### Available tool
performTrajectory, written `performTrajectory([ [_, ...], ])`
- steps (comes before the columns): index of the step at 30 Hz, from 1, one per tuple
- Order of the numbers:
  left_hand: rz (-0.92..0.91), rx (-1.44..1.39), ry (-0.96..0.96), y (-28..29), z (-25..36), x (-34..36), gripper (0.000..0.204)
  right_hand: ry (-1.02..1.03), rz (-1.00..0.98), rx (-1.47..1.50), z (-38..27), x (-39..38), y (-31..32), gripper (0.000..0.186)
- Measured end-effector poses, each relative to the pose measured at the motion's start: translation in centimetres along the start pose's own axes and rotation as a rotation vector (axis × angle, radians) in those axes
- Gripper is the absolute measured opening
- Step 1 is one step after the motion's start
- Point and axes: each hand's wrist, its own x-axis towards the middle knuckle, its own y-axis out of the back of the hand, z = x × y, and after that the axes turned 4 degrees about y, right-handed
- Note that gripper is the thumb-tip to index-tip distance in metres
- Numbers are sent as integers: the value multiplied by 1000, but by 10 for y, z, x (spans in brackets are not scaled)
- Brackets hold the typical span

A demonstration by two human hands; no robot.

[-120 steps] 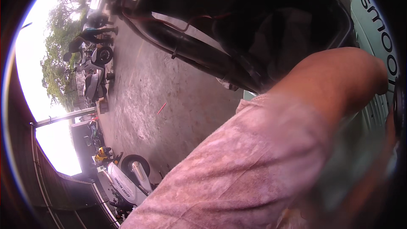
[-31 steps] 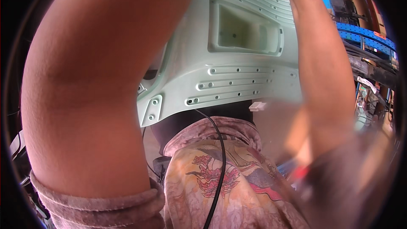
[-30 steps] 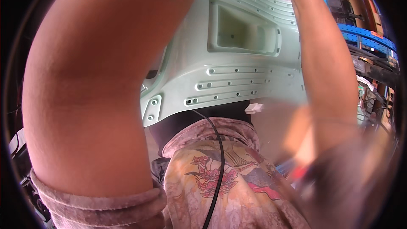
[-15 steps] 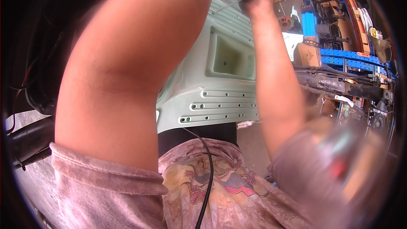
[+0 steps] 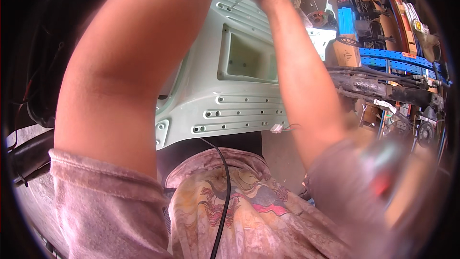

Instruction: The person reaches into the storage area of a scooter to handle components, then picks up a tool and uses it to fasten a screw on a plastic scooter panel. The person then returns to the storage area to handle wires and parts.

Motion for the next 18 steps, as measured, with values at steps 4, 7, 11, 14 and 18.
performTrajectory([
  [4, 233, -237, -179, 20, 4, 5, 29, 20, 13, 380, -43, 20, 24, 6],
  [7, 229, 894, -716, 81, -2, 18, 32, 47, -181, 303, -83, 20, 42, 6],
  [11, 155, 40, -311, 107, 41, -16, 29, 62, -231, 214, -119, -71, 87, 5],
  [14, -5, -894, -56, 127, 63, -80, 23, 17, -286, 231, -118, -149, 123, 15],
  [18, 60, -594, -325, 126, 69, -148, 17, -142, -111, 163, -110, -255, 174, 26],
])
